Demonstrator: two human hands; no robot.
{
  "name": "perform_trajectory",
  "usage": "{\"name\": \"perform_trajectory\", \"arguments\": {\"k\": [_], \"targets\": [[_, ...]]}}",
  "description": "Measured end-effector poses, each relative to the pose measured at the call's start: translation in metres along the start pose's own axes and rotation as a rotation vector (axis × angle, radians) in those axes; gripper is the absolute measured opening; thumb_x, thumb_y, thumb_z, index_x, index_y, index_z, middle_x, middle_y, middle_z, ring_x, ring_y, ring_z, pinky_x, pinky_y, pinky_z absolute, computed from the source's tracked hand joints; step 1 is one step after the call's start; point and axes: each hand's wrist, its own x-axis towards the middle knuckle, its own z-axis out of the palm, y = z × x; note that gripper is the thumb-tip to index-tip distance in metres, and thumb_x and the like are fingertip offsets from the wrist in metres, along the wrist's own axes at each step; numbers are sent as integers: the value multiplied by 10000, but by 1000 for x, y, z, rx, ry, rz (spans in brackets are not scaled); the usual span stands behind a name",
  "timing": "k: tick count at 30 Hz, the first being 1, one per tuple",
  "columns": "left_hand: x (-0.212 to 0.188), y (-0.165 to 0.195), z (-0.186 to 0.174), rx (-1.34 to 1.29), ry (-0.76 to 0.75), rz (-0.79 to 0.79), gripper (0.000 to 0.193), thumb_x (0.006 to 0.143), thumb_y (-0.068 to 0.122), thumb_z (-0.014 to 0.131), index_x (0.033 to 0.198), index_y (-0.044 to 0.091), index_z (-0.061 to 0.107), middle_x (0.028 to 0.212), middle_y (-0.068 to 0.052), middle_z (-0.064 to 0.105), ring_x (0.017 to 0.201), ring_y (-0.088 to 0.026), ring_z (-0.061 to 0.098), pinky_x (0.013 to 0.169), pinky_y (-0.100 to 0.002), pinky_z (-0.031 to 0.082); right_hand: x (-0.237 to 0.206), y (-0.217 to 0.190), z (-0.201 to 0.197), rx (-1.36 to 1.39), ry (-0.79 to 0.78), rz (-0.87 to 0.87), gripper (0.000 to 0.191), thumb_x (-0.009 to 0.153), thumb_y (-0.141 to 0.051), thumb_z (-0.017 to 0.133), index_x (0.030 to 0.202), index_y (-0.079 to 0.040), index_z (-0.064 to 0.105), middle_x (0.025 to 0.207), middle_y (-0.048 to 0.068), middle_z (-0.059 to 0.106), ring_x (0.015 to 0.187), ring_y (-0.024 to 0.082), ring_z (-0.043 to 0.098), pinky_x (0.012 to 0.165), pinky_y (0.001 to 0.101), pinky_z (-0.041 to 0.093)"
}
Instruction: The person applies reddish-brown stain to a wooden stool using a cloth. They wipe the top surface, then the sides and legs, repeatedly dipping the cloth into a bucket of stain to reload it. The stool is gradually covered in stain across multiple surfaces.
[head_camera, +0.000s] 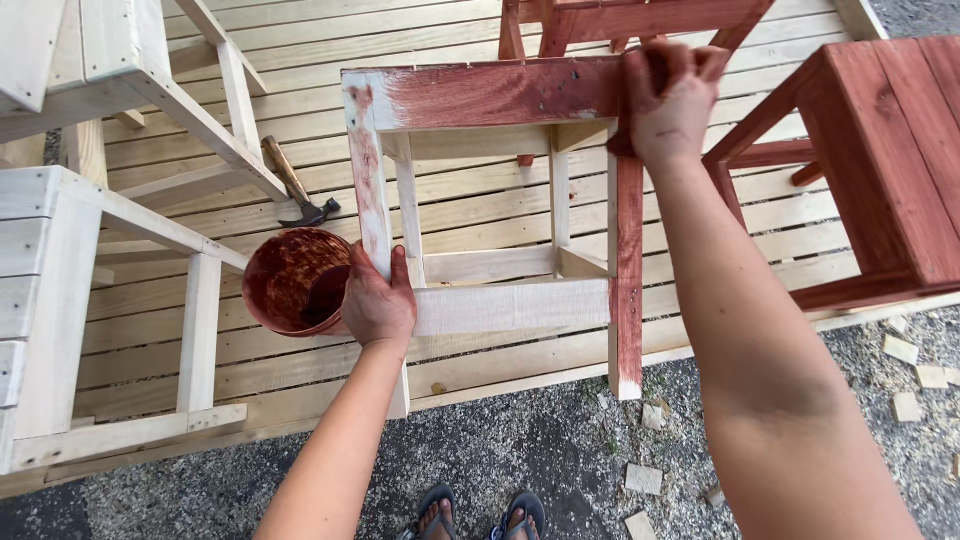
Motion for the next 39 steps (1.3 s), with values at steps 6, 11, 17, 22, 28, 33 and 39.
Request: {"name": "perform_trajectory", "arguments": {"k": [6, 11, 17, 22, 28, 33, 39], "targets": [[4, -4, 6, 37, 9, 1, 477, 1015, 459, 608, 1251, 52, 528, 1014, -197, 724, 875, -429, 683, 693, -554, 528, -13, -10, 12, -47, -136, 144, 328, 1081, -398, 620, 1295, -151, 601, 1297, 163, 469, 1131, 456, 566, 934, 581, 495], [2, 2, 0, 13, 9, -9, 444, 1014, 440, 611, 1251, 69, 549, 961, -193, 725, 831, -434, 682, 686, -555, 527, -55, -9, -10, -112, -173, 96, 276, 1106, -352, 558, 1283, -143, 591, 1293, 191, 459, 1123, 453, 577, 859, 584, 506], [1, 12, -8, -10, -5, -37, 407, 1021, 419, 622, 1254, 94, 548, 944, -185, 729, 839, -439, 685, 680, -566, 521, -153, -9, -43, -108, -144, 38, 251, 1086, -306, 585, 1271, -136, 603, 1239, 176, 488, 1108, 432, 573, 854, 553, 518], [-2, 9, -7, -15, 24, -16, 424, 1032, 404, 623, 1293, 80, 540, 979, -197, 730, 856, -450, 685, 687, -570, 523, -234, -6, -71, -113, -163, 53, 235, 1068, -278, 598, 1258, -142, 615, 1221, 171, 511, 1100, 414, 573, 856, 534, 521], [-3, 3, -2, -18, 26, -6, 460, 1054, 420, 623, 1297, 43, 521, 1034, -213, 725, 896, -451, 686, 703, -568, 524, -318, 3, -91, -142, -180, 86, 263, 1025, -281, 614, 1248, -140, 613, 1238, 178, 515, 1088, 414, 575, 807, 527, 539], [-6, 3, -2, -42, 30, -12, 460, 1042, 427, 624, 1285, 49, 527, 1046, -193, 735, 913, -435, 695, 714, -558, 533, -366, 10, -112, -139, -266, 125, 302, 988, -292, 634, 1254, -152, 618, 1274, 188, 517, 1092, 421, 598, 776, 522, 559], [-5, 8, -6, -37, 38, -10, 460, 1039, 423, 623, 1295, 54, 522, 1048, -201, 727, 897, -440, 691, 696, -556, 534, -348, 16, -132, -82, -283, 195, 271, 941, -310, 660, 1176, -174, 654, 1228, 153, 572, 1007, 385, 663, 761, 504, 579]]}}
